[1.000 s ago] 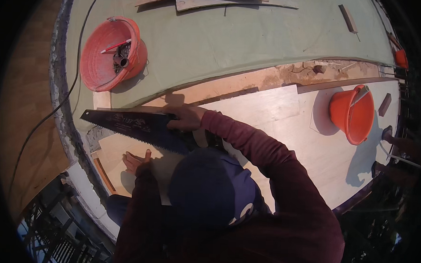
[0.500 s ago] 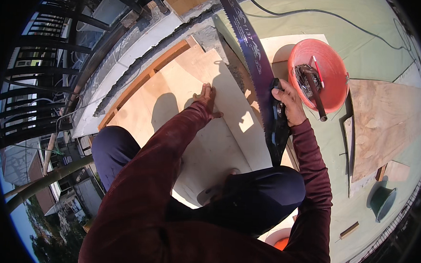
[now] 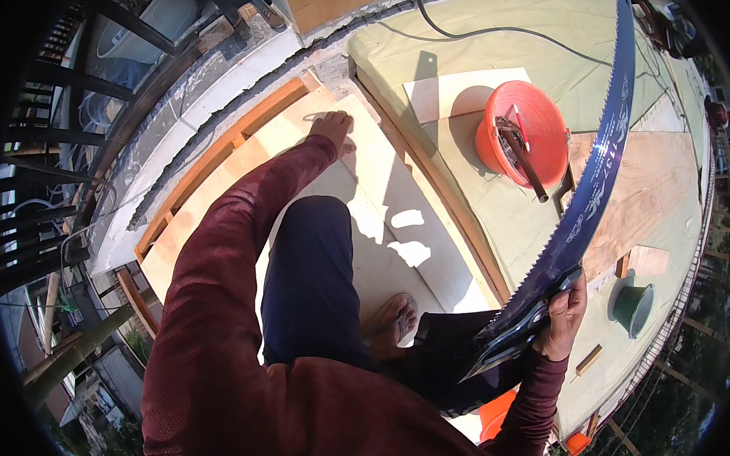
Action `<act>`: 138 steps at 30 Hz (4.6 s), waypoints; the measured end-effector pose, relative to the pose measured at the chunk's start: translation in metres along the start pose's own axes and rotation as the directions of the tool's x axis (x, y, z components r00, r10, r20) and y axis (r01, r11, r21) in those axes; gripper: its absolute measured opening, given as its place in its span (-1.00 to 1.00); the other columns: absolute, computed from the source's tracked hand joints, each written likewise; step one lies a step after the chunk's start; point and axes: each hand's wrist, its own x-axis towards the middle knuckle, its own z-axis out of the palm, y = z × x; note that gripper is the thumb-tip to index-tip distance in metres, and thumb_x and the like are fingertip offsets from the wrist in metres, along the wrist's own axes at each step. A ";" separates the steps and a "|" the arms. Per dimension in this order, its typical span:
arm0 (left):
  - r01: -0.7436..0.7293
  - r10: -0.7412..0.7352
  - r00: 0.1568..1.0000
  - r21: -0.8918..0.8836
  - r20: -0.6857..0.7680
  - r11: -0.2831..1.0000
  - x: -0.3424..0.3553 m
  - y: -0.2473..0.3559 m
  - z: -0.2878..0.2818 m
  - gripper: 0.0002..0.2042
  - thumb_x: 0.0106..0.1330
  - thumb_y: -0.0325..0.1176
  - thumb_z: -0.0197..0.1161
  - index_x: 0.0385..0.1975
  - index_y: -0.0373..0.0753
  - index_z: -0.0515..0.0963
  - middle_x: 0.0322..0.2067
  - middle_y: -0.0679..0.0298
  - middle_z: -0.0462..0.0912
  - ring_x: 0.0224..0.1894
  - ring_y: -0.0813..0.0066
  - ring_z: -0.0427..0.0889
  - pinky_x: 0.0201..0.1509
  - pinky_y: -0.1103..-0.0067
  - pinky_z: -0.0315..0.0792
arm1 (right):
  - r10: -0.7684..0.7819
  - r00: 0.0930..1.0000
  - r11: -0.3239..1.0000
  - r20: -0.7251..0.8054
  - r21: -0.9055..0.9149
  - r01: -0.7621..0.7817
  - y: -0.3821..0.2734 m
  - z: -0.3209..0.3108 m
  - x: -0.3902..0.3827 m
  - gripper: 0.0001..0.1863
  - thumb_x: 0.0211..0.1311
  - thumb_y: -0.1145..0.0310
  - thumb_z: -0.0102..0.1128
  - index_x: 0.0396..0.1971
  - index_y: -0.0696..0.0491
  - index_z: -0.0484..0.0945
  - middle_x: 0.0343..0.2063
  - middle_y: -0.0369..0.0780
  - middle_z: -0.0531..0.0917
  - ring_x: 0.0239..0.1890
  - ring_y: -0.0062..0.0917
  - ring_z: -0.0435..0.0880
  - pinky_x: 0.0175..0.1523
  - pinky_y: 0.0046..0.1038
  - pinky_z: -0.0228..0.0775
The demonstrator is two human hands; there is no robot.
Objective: The person measures and marks a plywood sheet with a tape measure and marker, then uses a hand saw to cut along the marked line. The person repositions the plywood and repeats the measuring and cutting process.
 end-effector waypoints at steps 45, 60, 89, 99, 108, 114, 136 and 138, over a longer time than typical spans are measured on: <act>0.408 -0.607 0.580 -0.451 -0.544 0.794 0.061 -0.024 0.073 -0.82 0.23 -0.06 0.23 -0.29 0.08 0.65 -0.20 0.41 0.63 -0.01 0.36 0.49 0.33 0.27 0.07 | 0.077 0.974 0.806 0.214 -0.589 0.065 0.016 0.076 0.013 -0.26 0.31 0.02 0.30 0.26 0.30 0.38 -0.43 -0.22 0.67 -0.40 -0.51 0.65 -0.23 -0.51 0.50; 0.335 -0.596 0.460 -0.494 -0.658 0.803 0.064 -0.026 0.072 -0.83 0.19 -0.05 0.34 -0.42 0.04 0.70 -0.32 0.46 0.66 -0.10 0.40 0.53 0.27 0.34 0.12 | 0.030 0.893 0.840 0.448 -0.496 0.220 0.100 0.093 0.059 -0.32 0.19 0.31 0.43 0.28 0.25 0.41 -0.34 -0.27 0.70 -0.37 -0.68 0.60 -0.18 -0.59 0.47; 0.357 -0.644 0.500 -0.540 -0.578 0.762 0.065 -0.029 0.072 -0.78 0.18 0.00 0.33 -0.45 0.01 0.68 -0.32 0.42 0.67 -0.07 0.35 0.53 0.31 0.33 0.07 | 0.148 0.922 0.622 0.357 -0.758 0.194 0.064 0.109 0.074 -0.46 0.00 0.49 0.38 0.09 -0.12 0.63 -0.45 -0.21 0.75 -0.44 -0.32 0.77 -0.30 -0.37 0.59; 0.341 -0.645 0.502 -0.553 -0.577 0.760 0.066 -0.029 0.073 -0.79 0.17 -0.01 0.35 -0.46 0.02 0.69 -0.34 0.43 0.67 -0.09 0.36 0.54 0.30 0.33 0.08 | 0.125 0.896 0.672 0.426 -0.701 0.239 0.063 0.105 0.080 -0.35 -0.08 0.58 0.35 0.15 -0.06 0.58 -0.40 -0.19 0.77 -0.43 -0.38 0.78 -0.25 -0.42 0.60; 0.373 -0.660 0.538 -0.555 -0.524 0.744 0.067 -0.030 0.074 -0.76 0.17 0.02 0.33 -0.43 0.01 0.69 -0.31 0.43 0.67 -0.07 0.38 0.53 0.31 0.33 0.07 | -0.012 0.865 0.661 0.502 -0.645 0.383 0.082 0.100 0.073 -0.36 -0.02 0.54 0.32 0.19 -0.01 0.56 -0.34 -0.20 0.75 -0.42 -0.51 0.74 -0.29 -0.45 0.56; 0.374 -0.635 0.529 -0.517 -0.563 0.770 0.067 -0.031 0.073 -0.77 0.16 0.00 0.35 -0.45 0.01 0.69 -0.32 0.43 0.67 -0.07 0.38 0.53 0.32 0.33 0.06 | 0.091 0.834 0.699 0.544 -0.632 0.335 0.092 0.115 0.090 -0.28 -0.06 0.56 0.28 0.26 0.10 0.47 -0.35 -0.24 0.73 -0.44 -0.58 0.67 -0.31 -0.49 0.51; 0.399 -0.639 0.514 -0.500 -0.571 0.768 0.070 -0.031 0.076 -0.73 0.15 0.04 0.36 -0.48 -0.01 0.68 -0.33 0.44 0.66 -0.08 0.37 0.54 0.30 0.30 0.08 | 0.038 0.847 0.723 0.530 -0.600 0.343 0.074 0.112 0.098 -0.36 0.07 0.42 0.32 0.25 0.08 0.48 -0.38 -0.22 0.71 -0.47 -0.50 0.68 -0.30 -0.49 0.53; 0.355 -0.644 0.511 -0.542 -0.569 0.762 0.069 -0.031 0.076 -0.73 0.15 0.04 0.35 -0.47 -0.01 0.69 -0.32 0.44 0.66 -0.07 0.37 0.53 0.31 0.30 0.08 | 0.097 0.873 0.711 0.478 -0.647 0.276 0.072 0.110 0.096 -0.37 0.08 0.38 0.32 0.23 0.08 0.49 -0.37 -0.22 0.72 -0.46 -0.47 0.69 -0.28 -0.47 0.54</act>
